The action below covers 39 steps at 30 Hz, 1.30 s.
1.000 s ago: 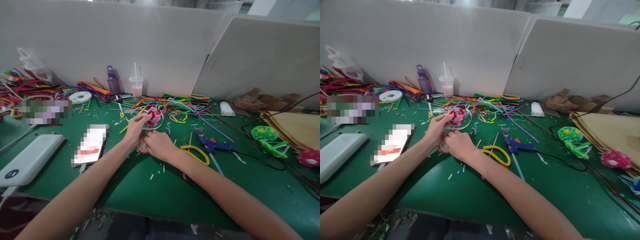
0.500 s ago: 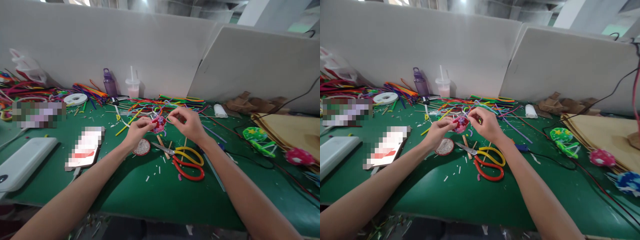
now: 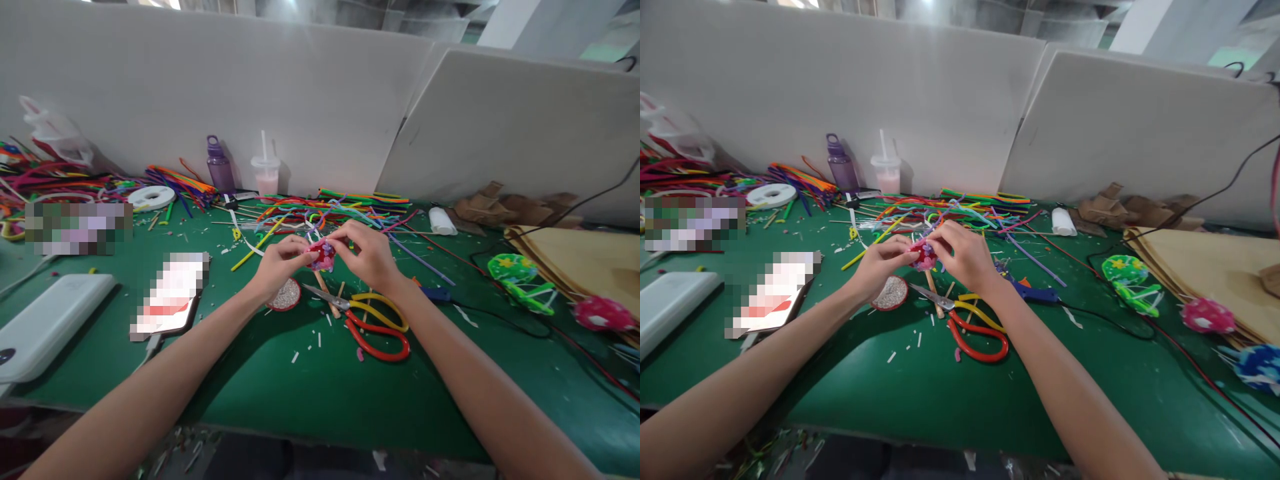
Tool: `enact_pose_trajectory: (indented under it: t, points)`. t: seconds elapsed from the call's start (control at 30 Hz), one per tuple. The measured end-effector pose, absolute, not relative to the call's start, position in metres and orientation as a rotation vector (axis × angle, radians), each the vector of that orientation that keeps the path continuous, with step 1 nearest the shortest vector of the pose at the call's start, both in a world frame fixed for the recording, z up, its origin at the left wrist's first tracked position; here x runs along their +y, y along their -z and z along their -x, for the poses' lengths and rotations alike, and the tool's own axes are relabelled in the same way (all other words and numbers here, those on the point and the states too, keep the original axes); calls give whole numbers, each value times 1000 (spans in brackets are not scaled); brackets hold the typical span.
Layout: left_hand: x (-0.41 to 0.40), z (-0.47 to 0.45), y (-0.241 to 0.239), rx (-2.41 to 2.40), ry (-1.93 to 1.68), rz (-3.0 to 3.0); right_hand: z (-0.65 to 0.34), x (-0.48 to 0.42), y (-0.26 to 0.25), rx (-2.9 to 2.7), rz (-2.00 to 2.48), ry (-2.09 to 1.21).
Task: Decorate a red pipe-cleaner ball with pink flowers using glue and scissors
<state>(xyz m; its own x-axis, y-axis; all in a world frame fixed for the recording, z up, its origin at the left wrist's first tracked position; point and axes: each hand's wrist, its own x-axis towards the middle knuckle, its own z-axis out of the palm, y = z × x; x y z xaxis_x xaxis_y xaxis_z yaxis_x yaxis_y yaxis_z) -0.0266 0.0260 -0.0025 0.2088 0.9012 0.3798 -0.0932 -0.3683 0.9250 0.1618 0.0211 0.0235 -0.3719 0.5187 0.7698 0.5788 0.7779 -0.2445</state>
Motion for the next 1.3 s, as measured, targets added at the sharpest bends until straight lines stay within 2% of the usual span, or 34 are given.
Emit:
enact_pose_trajectory:
  t: [0.43, 0.7, 1.3]
  points:
    - [26, 28, 4, 817, -1337, -1603, -161, 23, -23, -1963, 928, -22]
    - [27, 29, 6, 825, -1315, -1644, -157, 21, -27, -1878, 961, -258]
    - [27, 29, 6, 823, -1302, -1686, -160, 22, -29, -1972, 934, -270]
